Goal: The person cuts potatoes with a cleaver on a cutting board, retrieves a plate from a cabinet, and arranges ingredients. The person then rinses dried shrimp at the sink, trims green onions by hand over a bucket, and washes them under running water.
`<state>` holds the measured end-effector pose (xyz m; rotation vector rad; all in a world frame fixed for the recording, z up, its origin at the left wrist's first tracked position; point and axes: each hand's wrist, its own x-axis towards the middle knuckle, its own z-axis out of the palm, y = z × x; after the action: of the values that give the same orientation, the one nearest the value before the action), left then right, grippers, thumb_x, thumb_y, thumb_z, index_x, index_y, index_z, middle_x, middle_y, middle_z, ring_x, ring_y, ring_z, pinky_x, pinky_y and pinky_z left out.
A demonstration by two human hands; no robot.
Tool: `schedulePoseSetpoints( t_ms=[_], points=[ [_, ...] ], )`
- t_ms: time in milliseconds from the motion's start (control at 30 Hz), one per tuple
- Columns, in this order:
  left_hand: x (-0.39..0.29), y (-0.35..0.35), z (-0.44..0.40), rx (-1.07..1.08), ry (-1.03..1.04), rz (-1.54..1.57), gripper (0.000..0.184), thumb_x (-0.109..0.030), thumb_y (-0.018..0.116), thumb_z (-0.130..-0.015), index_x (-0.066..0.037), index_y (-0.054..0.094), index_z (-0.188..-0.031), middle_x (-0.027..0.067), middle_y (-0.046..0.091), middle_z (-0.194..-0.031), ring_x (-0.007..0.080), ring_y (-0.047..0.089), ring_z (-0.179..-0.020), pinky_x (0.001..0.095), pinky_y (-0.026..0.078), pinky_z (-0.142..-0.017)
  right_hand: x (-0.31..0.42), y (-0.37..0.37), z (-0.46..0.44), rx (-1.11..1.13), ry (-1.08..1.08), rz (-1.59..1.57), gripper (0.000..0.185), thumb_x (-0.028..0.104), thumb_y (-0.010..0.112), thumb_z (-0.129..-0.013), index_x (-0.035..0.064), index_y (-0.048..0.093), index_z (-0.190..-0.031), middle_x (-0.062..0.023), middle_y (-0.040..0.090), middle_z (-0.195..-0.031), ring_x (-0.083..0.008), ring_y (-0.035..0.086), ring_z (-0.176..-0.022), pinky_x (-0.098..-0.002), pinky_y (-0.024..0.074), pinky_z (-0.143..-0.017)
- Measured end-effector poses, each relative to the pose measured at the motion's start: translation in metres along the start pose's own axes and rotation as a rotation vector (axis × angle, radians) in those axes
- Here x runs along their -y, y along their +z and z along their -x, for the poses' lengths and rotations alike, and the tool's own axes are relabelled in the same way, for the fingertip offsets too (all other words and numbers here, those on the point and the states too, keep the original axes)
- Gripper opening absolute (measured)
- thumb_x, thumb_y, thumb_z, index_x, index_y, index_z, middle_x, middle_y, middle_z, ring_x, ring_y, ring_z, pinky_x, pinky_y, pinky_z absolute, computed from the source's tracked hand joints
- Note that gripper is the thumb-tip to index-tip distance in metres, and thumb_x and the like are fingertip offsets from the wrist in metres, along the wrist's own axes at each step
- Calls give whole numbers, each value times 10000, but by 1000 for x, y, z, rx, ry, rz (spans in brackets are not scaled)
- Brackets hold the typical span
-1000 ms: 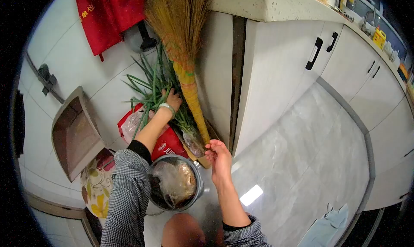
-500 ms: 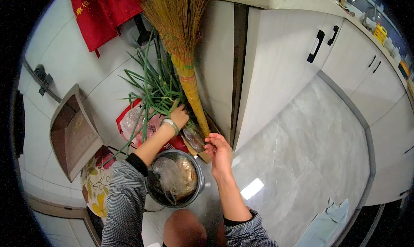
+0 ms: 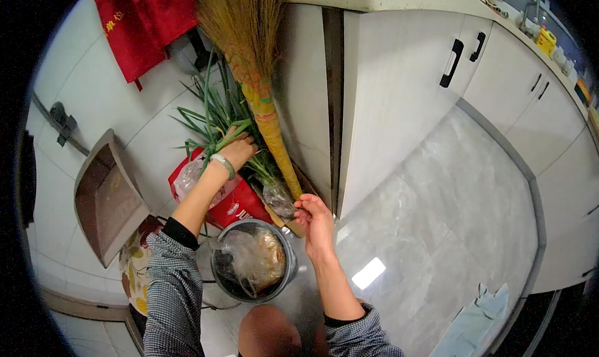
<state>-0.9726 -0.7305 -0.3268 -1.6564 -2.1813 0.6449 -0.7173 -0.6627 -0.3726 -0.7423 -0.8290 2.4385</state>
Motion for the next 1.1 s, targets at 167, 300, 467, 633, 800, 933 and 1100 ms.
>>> schedulePoseSetpoints(
  t_ms=[167,300,467,633,800,933,1100],
  points=[
    [-3,3,4,-2,99,-60,176,-90,543,-747,-110,684,-851,62,615,-983,240,545,-1023,380,373,-906,-8,3,-6,13,3,19,145,95,474,-888,57,561,-997,-32,586,-830,-93,526,-672,-225,421,-620],
    [-2,-8,14,-184,154,81,161,-120,541,-748,-101,700,-771,41,642,-928,199,553,-1028,344,369,-899,-40,22,-42,153,-258,716,270,124,480,-916,11,561,-1148,-76,620,-814,-110,582,-659,-268,472,-600],
    [-8,-22,17,-93,172,168,197,-12,579,-693,-6,657,-874,144,576,-1111,269,534,-1091,333,440,-917,-84,65,-106,38,-600,1305,401,111,530,-847,-57,455,-1203,-313,533,-1072,-461,535,-964,-507,443,-805],
    [0,-49,37,-219,276,624,295,19,702,-633,-47,611,-906,97,501,-1009,304,478,-1025,398,405,-865,-90,59,-137,34,-782,1199,166,71,529,-825,-67,609,-870,-274,614,-801,-422,612,-799,-466,489,-703],
    [13,-32,38,202,63,531,184,58,640,-630,-4,648,-802,163,642,-827,331,623,-799,364,501,-708,-91,64,-142,-73,-643,1456,155,86,549,-825,-60,599,-820,-286,606,-786,-434,605,-785,-494,483,-676],
    [11,-21,38,9,79,512,126,41,564,-693,21,655,-777,221,646,-876,354,632,-860,396,516,-742,-93,61,-143,5,-547,1568,245,76,608,-783,-40,564,-994,-294,599,-924,-451,577,-870,-487,479,-731],
    [8,-13,37,10,54,466,130,35,553,-717,31,648,-806,215,646,-881,359,631,-863,392,518,-749,-101,53,-160,63,-689,1633,182,111,573,-822,-48,574,-911,-258,612,-850,-415,600,-821,-485,485,-693]
  ],
)
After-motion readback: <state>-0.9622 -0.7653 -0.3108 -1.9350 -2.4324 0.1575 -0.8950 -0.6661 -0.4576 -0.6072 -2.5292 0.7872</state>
